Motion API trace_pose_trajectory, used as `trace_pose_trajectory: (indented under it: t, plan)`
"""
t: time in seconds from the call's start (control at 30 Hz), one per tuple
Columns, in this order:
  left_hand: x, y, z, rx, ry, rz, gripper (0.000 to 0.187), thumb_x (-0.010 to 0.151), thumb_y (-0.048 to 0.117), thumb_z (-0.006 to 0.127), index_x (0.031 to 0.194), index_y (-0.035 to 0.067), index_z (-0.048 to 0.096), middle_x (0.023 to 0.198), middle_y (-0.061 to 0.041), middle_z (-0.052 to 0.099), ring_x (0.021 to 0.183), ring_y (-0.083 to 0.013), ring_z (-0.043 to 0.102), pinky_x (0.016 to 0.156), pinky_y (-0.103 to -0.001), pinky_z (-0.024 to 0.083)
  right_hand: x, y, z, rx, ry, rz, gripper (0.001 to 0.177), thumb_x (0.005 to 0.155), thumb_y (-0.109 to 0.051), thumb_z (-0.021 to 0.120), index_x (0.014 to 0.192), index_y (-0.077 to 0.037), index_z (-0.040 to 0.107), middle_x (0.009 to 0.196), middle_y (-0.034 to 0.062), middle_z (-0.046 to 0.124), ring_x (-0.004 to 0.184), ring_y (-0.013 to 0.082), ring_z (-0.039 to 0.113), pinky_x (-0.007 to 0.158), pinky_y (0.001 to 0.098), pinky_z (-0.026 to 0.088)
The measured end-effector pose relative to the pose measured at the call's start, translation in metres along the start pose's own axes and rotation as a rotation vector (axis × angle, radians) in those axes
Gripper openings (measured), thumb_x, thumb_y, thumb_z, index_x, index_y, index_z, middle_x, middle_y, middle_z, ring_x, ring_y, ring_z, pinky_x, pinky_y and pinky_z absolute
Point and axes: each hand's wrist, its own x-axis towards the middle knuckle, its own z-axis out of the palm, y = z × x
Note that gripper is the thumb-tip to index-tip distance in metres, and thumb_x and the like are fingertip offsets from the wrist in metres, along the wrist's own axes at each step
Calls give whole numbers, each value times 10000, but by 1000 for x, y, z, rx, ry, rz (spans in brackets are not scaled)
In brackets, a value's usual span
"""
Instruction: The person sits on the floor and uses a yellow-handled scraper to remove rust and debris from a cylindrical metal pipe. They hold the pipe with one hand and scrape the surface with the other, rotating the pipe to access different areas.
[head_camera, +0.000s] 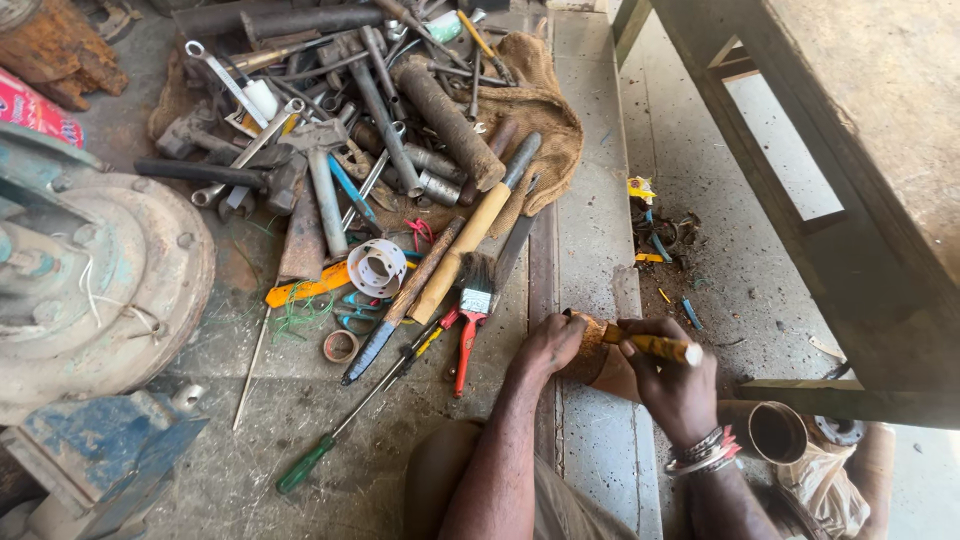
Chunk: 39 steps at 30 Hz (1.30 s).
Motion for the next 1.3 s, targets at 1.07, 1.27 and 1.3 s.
trace_pose_trajectory:
  t: [1.07, 1.27, 1.3]
  plan:
    - [1, -2, 0, 154, 16, -245, 500, 1030, 471, 430, 626, 177, 420, 540, 74, 308, 430, -62, 281, 411, -281, 286, 4, -6, -6, 177, 63, 60, 215, 947, -214, 737, 1116, -85, 704, 1083, 104, 786, 928, 189, 780, 769, 307, 627]
    - [-47, 57, -6, 326, 9, -160, 331, 1020, 448, 581, 1025, 120, 625, 875, -41, 613, 783, -176, 586, 732, -393, 475, -17, 23, -17, 180, 83, 98, 259, 889, -190, 763, 1134, -108, 748, 1076, 120, 797, 950, 181, 773, 813, 314, 613]
    - [-65, 67, -6, 344, 8, -173, 373, 985, 446, 651, 1157, 116, 665, 1003, -69, 713, 917, -205, 692, 862, -407, 539, -26, 27, -17, 121, 128, 97, 250, 889, -184, 774, 1126, -106, 756, 1070, 126, 797, 951, 188, 768, 821, 322, 605]
